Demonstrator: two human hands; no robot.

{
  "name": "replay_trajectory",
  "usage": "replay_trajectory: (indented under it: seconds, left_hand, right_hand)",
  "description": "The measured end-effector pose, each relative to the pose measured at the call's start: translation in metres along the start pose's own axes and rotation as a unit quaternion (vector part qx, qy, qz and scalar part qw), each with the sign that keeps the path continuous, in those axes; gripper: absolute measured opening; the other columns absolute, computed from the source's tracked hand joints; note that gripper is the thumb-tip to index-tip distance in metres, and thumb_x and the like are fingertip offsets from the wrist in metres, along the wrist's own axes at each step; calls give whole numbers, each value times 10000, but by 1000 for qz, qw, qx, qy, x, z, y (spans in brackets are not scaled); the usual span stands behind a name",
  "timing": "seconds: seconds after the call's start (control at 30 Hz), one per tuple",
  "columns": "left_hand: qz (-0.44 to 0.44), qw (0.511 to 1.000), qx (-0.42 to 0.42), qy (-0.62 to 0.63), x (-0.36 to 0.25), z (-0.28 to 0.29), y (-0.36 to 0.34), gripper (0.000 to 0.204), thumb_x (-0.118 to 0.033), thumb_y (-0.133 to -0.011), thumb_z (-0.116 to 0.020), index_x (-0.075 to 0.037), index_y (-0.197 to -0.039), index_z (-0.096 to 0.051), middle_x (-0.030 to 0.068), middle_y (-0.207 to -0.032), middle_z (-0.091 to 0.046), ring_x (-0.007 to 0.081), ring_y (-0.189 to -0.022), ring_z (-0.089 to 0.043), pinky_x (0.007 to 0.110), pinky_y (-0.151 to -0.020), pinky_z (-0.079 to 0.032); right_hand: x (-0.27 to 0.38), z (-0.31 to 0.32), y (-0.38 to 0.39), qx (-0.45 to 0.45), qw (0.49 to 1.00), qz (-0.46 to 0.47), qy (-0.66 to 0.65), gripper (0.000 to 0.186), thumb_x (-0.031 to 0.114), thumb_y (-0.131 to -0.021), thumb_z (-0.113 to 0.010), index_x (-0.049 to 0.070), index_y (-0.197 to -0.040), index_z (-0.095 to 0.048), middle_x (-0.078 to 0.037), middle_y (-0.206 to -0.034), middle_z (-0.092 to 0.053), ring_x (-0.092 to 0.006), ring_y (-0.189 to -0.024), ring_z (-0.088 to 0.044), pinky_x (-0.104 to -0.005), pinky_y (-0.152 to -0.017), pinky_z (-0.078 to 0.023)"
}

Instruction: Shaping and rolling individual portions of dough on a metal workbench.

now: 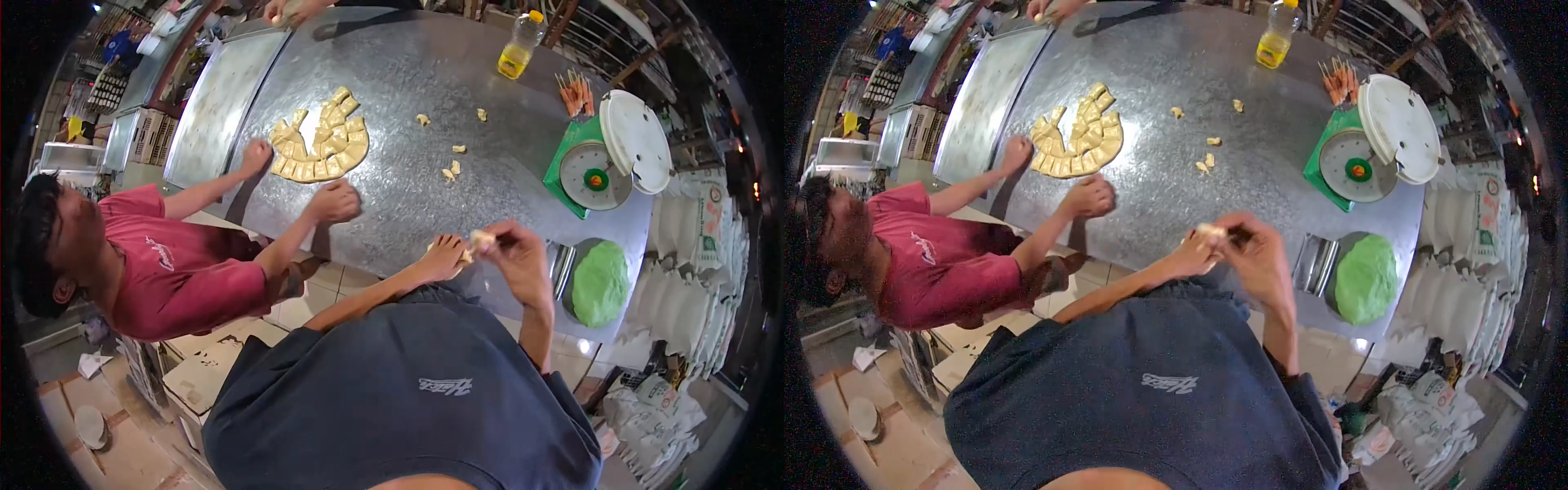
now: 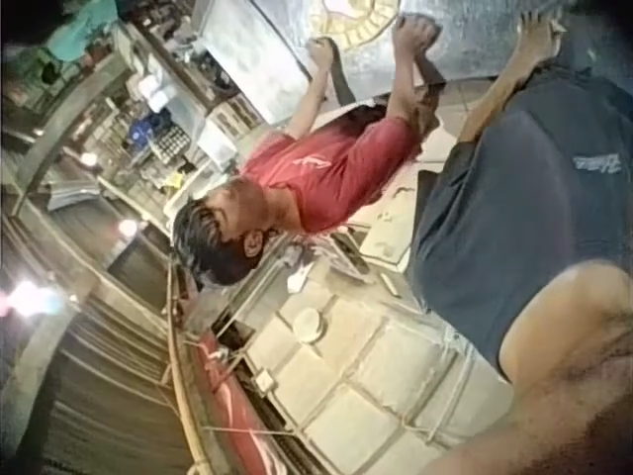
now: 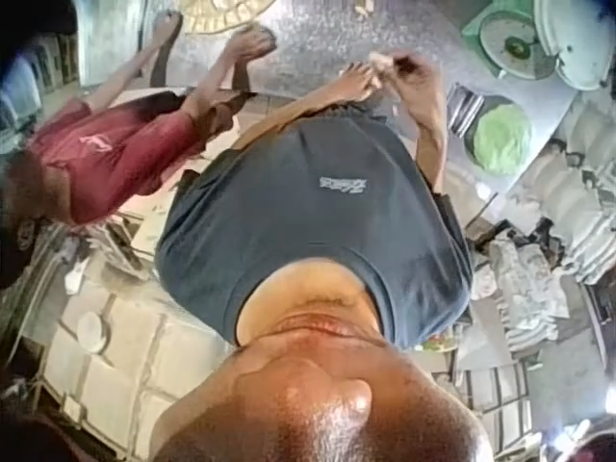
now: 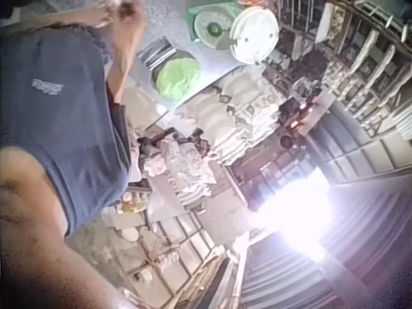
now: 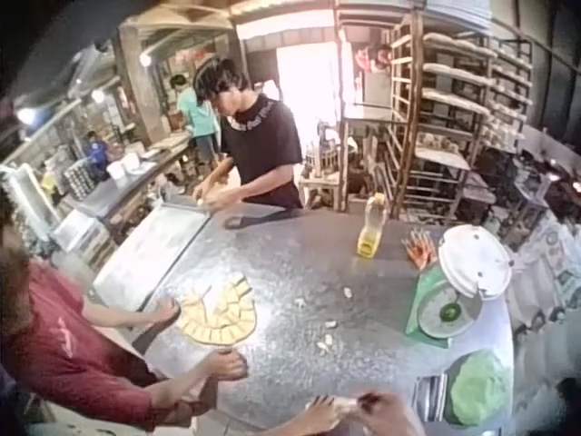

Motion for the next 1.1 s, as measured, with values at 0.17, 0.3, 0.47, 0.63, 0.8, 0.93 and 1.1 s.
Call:
replay_trajectory:
  seconds: [0.17, 0.3, 0.47, 0.63, 0.8, 0.93, 1.1]
  left_hand:
    - [1, 997, 21, 68, -1, 7, 7, 695, -492, -820, -789, -77, -1321, -546, 187, -1341, -484, 401, -1293, -417, 531, -1121, -319]
    - [9, 994, 17, 107, 9, 17, 13, 627, -441, -841, -787, -140, -1343, -562, 162, -1342, -495, 393, -1281, -423, 520, -1112, -326]
    - [18, 987, 53, 149, 19, 18, 16, 619, -399, -849, -790, -142, -1364, -564, 164, -1328, -526, 376, -1291, -422, 499, -1110, -329]
    - [-8, 989, 32, 145, 22, 21, 17, 625, -344, -846, -804, -142, -1385, -562, 126, -1380, -527, 367, -1281, -434, 483, -1118, -343]
    - [30, 985, 12, 172, 33, 26, 18, 751, -384, -823, -822, -105, -1434, -485, 144, -1389, -515, 380, -1254, -454, 495, -1089, -377]
    - [75, 986, -53, 139, 45, 37, 24, 947, -482, -754, -859, -49, -1467, -410, 186, -1392, -492, 383, -1225, -464, 501, -1052, -393]
    - [75, 986, -12, 151, 48, 37, 24, 1074, -523, -709, -881, -72, -1517, -336, 211, -1399, -445, 399, -1223, -451, 513, -1040, -395]
  right_hand:
    - [105, 20, -33, -176, 947, 238, 122, 264, 7, -881, -750, -22, -1127, -660, -108, -946, -739, -132, -849, -684, -270, -748, -563]
    - [178, 41, -38, -293, 854, 296, 313, 294, 30, -834, -807, 10, -1101, -685, -62, -932, -741, -75, -774, -639, -240, -695, -528]
    - [211, 42, -64, -337, 791, 493, 131, 299, 99, -832, -851, 48, -1070, -676, -2, -952, -663, -63, -800, -594, -210, -685, -491]
    - [106, 22, -187, -365, 734, 556, 135, 287, 33, -827, -829, 55, -1042, -640, -66, -1088, -645, -118, -872, -619, -252, -728, -508]
    - [-86, 23, -245, -200, 822, 249, 471, 360, 206, -856, -753, 45, -1167, -674, -202, -1159, -671, -370, -1087, -622, -432, -973, -483]
    - [-162, 48, -172, -93, 913, 12, 397, 372, 243, -809, -801, 44, -1116, -733, -178, -1047, -728, -300, -899, -699, -386, -839, -539]
    - [-186, 29, -60, 50, 929, -101, 353, 347, 187, -804, -787, 29, -1109, -738, -157, -963, -741, -265, -889, -714, -370, -805, -550]
Point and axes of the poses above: each hand's wrist, its own y-axis away from the middle knuckle, its own z-axis out of the back of the hand, x = y × z, the point moved 6 cm from there along -y, towards the middle knuckle
